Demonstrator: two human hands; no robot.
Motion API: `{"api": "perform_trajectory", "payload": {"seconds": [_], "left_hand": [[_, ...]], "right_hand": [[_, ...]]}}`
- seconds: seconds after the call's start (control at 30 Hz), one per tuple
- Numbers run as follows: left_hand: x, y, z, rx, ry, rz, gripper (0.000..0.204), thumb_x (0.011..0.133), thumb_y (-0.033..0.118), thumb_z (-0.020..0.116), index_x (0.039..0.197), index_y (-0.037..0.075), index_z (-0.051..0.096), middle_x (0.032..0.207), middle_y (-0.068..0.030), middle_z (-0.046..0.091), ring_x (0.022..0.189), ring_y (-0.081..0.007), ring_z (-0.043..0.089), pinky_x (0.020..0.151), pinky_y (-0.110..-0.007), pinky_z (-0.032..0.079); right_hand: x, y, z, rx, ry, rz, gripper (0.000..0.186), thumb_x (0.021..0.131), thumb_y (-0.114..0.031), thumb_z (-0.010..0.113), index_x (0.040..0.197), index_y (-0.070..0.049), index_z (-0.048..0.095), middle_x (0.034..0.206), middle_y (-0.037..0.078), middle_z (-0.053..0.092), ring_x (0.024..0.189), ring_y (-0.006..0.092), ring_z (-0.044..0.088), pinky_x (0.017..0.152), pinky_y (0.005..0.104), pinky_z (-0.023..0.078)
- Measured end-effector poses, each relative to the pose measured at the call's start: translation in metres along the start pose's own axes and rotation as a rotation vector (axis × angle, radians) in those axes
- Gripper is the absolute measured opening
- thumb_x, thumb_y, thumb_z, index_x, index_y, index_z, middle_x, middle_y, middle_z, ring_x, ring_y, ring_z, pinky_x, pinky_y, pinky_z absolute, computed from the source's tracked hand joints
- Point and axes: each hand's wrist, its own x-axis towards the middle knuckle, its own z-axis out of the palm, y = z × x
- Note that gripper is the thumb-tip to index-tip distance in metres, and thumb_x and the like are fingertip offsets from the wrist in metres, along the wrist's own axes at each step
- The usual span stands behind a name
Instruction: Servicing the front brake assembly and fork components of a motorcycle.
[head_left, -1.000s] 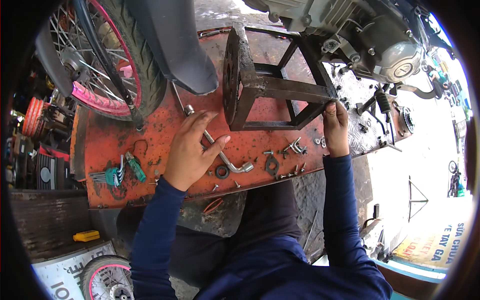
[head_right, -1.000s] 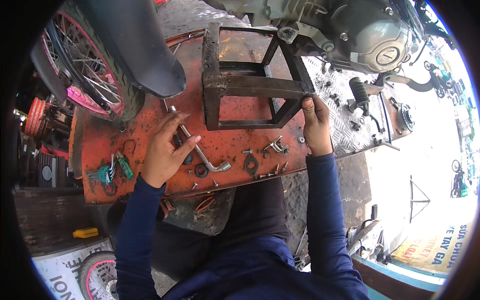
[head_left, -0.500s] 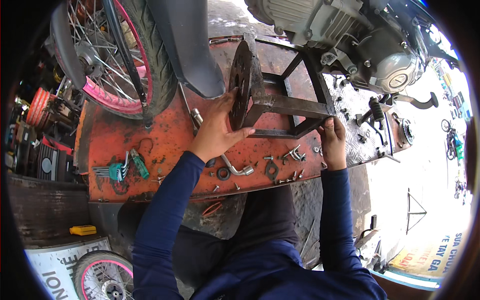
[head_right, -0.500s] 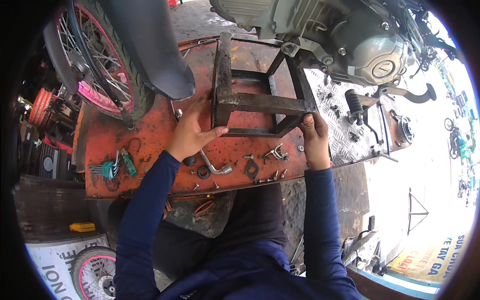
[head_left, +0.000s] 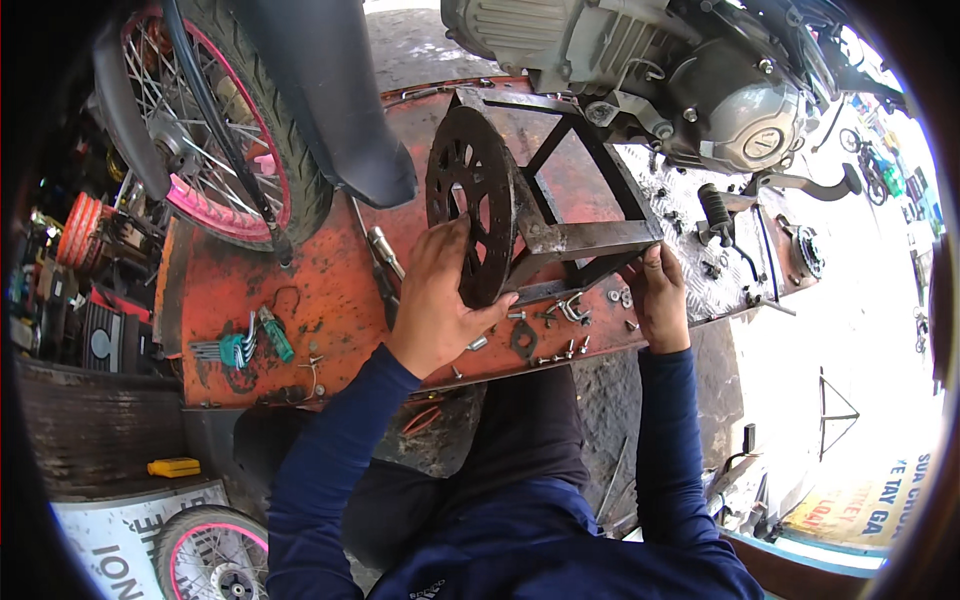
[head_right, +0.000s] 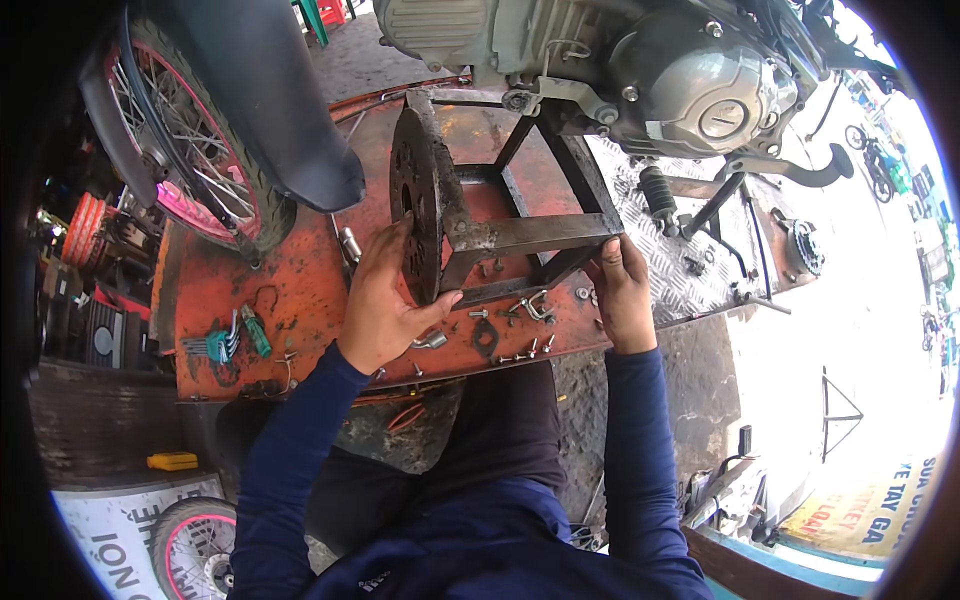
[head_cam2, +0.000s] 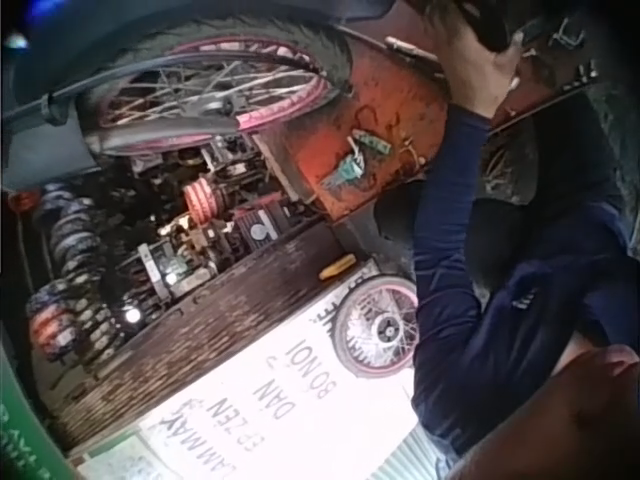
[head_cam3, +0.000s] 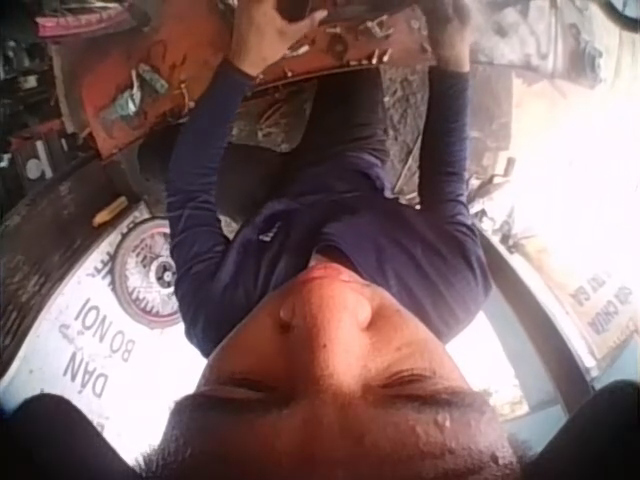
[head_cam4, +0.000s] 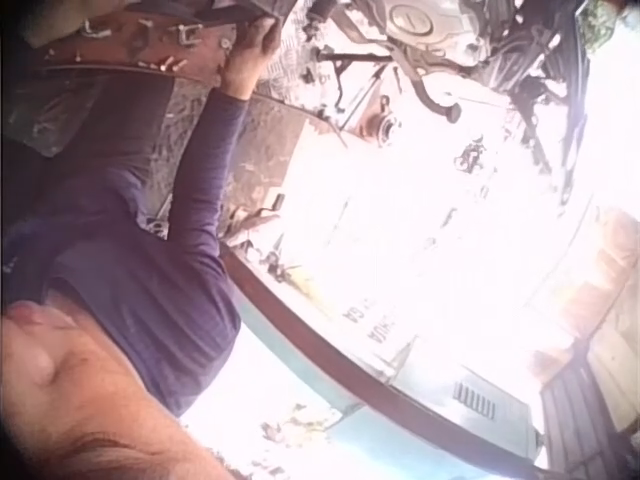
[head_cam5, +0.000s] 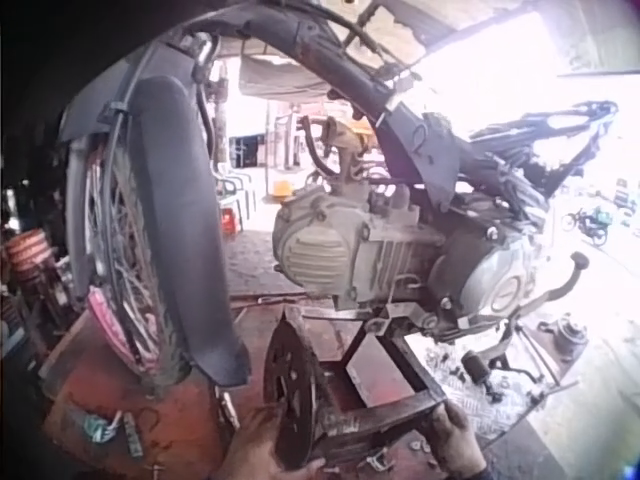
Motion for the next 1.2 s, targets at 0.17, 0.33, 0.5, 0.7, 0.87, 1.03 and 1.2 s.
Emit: {"api": "perform_trajectory", "payload": {"seconds": [0.17, 0.33, 0.5, 0.7, 0.87, 1.03, 1.2], "left_hand": [[0.010, 0.027, -0.009, 0.029, 0.015, 0.005, 0.077, 0.064, 0.022, 0.081, 0.124, -0.009, 0.044, 0.116, -0.0241, 0.051, 0.109, -0.0374, 0.049, 0.094, -0.044, 0.040], [0.025, 0.040, -0.017, 0.118, -0.049, 0.031, 0.077, 0.064, 0.023, 0.080, 0.124, -0.011, 0.044, 0.118, -0.0228, 0.050, 0.110, -0.0363, 0.047, 0.097, -0.043, 0.037], [0.038, 0.047, -0.011, 0.172, -0.003, 0.026, 0.076, 0.063, 0.026, 0.078, 0.120, -0.012, 0.047, 0.112, -0.0212, 0.051, 0.106, -0.0355, 0.046, 0.093, -0.045, 0.037], [0.043, 0.064, -0.012, 0.232, 0.011, -0.016, 0.075, 0.062, 0.026, 0.077, 0.118, -0.013, 0.047, 0.111, -0.0217, 0.052, 0.105, -0.0358, 0.048, 0.093, -0.044, 0.038], [0.047, 0.075, -0.011, 0.253, -0.010, -0.079, 0.074, 0.062, 0.025, 0.077, 0.117, -0.014, 0.048, 0.110, -0.0222, 0.053, 0.104, -0.0360, 0.048, 0.093, -0.043, 0.038], [0.042, 0.087, -0.017, 0.283, -0.016, -0.065, 0.071, 0.058, 0.026, 0.077, 0.113, -0.010, 0.052, 0.109, -0.0209, 0.053, 0.105, -0.0354, 0.049, 0.092, -0.045, 0.038], [0.043, 0.088, -0.024, 0.269, -0.024, -0.046, 0.072, 0.057, 0.025, 0.077, 0.115, -0.010, 0.052, 0.111, -0.0202, 0.053, 0.106, -0.0353, 0.048, 0.092, -0.045, 0.038]], "right_hand": [[-0.003, 0.001, -0.004, 0.140, -0.037, 0.034, 0.032, 0.100, -0.026, 0.040, 0.117, -0.001, 0.050, 0.115, 0.011, 0.059, 0.107, 0.0235, 0.057, 0.094, 0.0405, 0.044], [0.000, 0.003, -0.006, 0.247, -0.076, 0.102, 0.040, 0.100, -0.028, 0.040, 0.123, 0.003, 0.046, 0.119, 0.016, 0.056, 0.113, 0.0275, 0.055, 0.096, 0.0425, 0.043], [0.016, 0.000, 0.004, 0.287, -0.106, 0.162, 0.041, 0.101, -0.027, 0.034, 0.124, 0.006, 0.043, 0.120, 0.020, 0.055, 0.114, 0.0321, 0.054, 0.095, 0.0449, 0.043], [0.026, -0.006, 0.007, 0.315, -0.059, 0.251, 0.040, 0.101, -0.026, 0.034, 0.122, 0.007, 0.045, 0.118, 0.021, 0.056, 0.111, 0.0341, 0.055, 0.092, 0.0440, 0.046], [0.028, -0.003, 0.004, 0.324, -0.061, 0.273, 0.040, 0.102, -0.025, 0.032, 0.122, 0.006, 0.045, 0.119, 0.020, 0.056, 0.111, 0.0341, 0.055, 0.094, 0.0455, 0.044], [0.012, -0.002, 0.011, 0.362, -0.051, 0.334, 0.042, 0.101, -0.025, 0.030, 0.128, 0.005, 0.042, 0.123, 0.021, 0.054, 0.117, 0.0347, 0.051, 0.099, 0.0465, 0.040], [0.000, -0.004, 0.007, 0.395, -0.059, 0.358, 0.045, 0.099, -0.027, 0.033, 0.131, 0.004, 0.040, 0.126, 0.021, 0.053, 0.120, 0.0345, 0.048, 0.101, 0.0469, 0.038]]}}
